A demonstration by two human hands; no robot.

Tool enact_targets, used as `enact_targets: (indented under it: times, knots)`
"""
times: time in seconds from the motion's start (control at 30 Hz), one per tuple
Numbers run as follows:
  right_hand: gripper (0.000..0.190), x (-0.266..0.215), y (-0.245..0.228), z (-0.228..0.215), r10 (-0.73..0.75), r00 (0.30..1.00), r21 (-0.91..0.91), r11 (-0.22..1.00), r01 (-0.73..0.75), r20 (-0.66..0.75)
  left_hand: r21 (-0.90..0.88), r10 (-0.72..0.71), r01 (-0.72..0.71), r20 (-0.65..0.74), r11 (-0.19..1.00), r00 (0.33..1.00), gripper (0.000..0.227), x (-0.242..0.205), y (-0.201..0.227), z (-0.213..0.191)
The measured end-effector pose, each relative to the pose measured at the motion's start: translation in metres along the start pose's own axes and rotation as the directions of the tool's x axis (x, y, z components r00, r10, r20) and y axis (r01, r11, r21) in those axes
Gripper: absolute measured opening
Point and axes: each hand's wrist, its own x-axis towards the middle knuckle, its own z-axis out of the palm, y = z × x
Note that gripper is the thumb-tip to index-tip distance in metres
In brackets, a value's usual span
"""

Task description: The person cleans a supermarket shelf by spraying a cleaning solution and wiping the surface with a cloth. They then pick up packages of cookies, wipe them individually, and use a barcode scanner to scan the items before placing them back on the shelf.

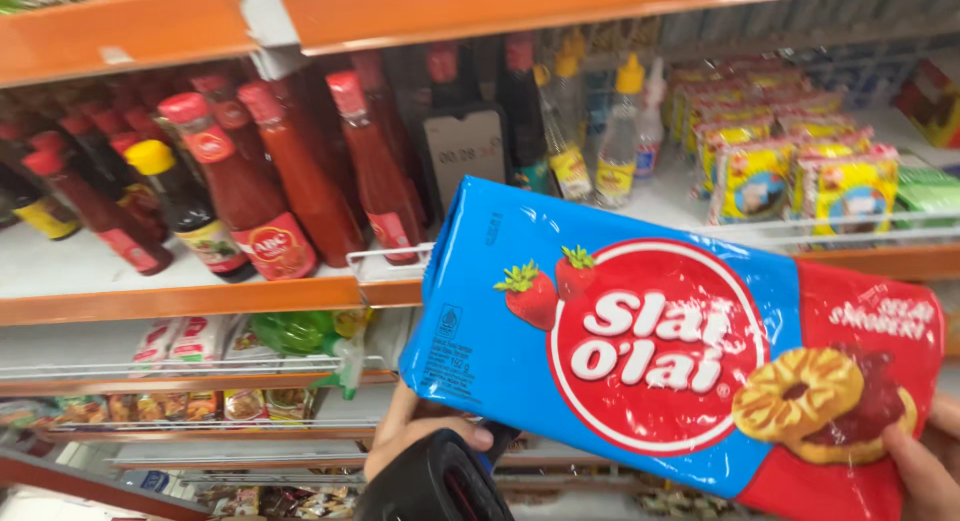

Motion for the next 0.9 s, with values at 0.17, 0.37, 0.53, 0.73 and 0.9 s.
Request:
enact_targets:
  times: [0.17,0.37,0.53,0.73,0.9]
  knots:
    - [0.056,0.027,0.036,0.020,0.072,0.997,0.087,0.994,-0.069,-0.040,0.063,0.109,-0.102,-0.128,0.993,0.986,0.065,0.018,0.017,0.000]
    - [0.056,0.070,0.082,0.055,0.144,0.988,0.196,0.972,-0.129,-0.059,0.145,0.250,-0.220,-0.237,0.965,0.939,0.062,0.063,0.033,0.000]
    - [0.057,0.105,0.105,0.088,0.201,0.978,0.286,0.942,-0.177,-0.056,0.183,0.316,-0.273,-0.271,0.944,0.909,0.059,0.108,0.063,0.004]
    - [0.057,0.156,0.121,0.124,0.244,0.970,0.367,0.904,-0.219,-0.022,0.044,0.239,-0.235,-0.172,0.971,0.955,0.053,0.140,0.122,0.009]
    - [0.058,0.218,0.135,0.159,0.263,0.965,0.428,0.874,-0.229,-0.022,0.345,0.410,-0.400,0.047,0.849,0.911,0.086,0.164,0.178,0.007]
